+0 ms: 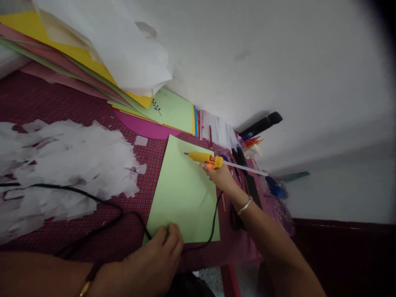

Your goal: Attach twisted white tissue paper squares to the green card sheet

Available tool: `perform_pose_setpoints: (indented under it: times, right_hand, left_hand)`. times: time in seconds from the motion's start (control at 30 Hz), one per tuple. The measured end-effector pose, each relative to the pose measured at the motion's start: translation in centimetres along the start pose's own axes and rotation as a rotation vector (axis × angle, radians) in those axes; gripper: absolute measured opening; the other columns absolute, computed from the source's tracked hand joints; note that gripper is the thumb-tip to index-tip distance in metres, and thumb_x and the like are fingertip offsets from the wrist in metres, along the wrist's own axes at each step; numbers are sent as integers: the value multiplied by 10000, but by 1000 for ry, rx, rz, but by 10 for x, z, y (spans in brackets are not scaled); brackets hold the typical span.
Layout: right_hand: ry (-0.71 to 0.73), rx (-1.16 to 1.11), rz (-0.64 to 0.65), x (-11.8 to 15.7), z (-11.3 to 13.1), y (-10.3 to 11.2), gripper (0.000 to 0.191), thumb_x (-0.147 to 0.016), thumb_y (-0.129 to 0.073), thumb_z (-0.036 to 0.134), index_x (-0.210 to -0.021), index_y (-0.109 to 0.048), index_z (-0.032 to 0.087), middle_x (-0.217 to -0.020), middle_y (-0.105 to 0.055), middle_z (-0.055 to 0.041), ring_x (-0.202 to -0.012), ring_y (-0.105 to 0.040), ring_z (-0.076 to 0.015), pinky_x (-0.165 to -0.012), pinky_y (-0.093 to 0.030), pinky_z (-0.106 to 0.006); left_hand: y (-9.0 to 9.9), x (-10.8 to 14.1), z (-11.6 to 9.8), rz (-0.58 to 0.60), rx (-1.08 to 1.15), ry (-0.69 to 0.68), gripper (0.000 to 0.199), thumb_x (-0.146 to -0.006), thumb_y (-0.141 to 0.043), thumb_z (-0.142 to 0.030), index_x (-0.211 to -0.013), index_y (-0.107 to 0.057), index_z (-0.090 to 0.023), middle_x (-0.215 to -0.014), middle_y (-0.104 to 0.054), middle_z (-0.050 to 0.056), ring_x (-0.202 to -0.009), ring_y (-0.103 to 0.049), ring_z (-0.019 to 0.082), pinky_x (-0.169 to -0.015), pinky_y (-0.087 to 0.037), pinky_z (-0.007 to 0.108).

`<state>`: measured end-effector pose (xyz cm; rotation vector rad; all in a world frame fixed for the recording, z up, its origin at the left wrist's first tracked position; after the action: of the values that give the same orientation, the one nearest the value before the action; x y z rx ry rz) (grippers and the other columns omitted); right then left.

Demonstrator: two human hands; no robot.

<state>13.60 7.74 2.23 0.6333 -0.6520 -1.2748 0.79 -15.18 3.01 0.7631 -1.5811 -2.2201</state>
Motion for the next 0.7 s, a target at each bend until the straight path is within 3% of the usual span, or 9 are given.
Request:
perform_pose_setpoints:
  times: [0.13,0.37,0.7]
  right_hand:
    - [-16,-13,-8,1,0,2,348,-742,-617,510,-842,-623,176,-598,-549,-4,-490,-461,-111,-437,-364,-226]
    - [-36,-54,116,4,-1,-5,324,-725,-628,478,-814,-609,168,-627,-539,16,-461,-414,-80,-422,-358,-219]
    - [-46,14,-9,1,-1,0,253,-715,-682,419,-789,-623,184,-591,-571,-10,-519,-513,-131,-446,-392,-232]
  left_hand:
    - [1,0,0,5,-1,-7,330,-906,-470,-362,-1090,-716,-242,-1127,-650,120,-1073,-565,269,-832,-429,409]
    - [-4,0,-4,-24,19,-11,324,-892,-496,-375,-1062,-730,-231,-1099,-661,133,-1042,-578,279,-814,-430,425]
    - [0,0,-2,-11,-8,-17,331,-903,-481,-368,-1086,-718,-229,-1116,-655,127,-1056,-573,267,-819,-430,411]
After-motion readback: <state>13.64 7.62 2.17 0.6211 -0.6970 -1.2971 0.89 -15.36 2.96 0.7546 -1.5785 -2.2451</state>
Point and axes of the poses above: each hand's wrist, its own x-axis away from the middle knuckle, its own y-axis out of the back of the hand, z = x × y, the point moved 8 cm from there along -x, towards the middle knuckle
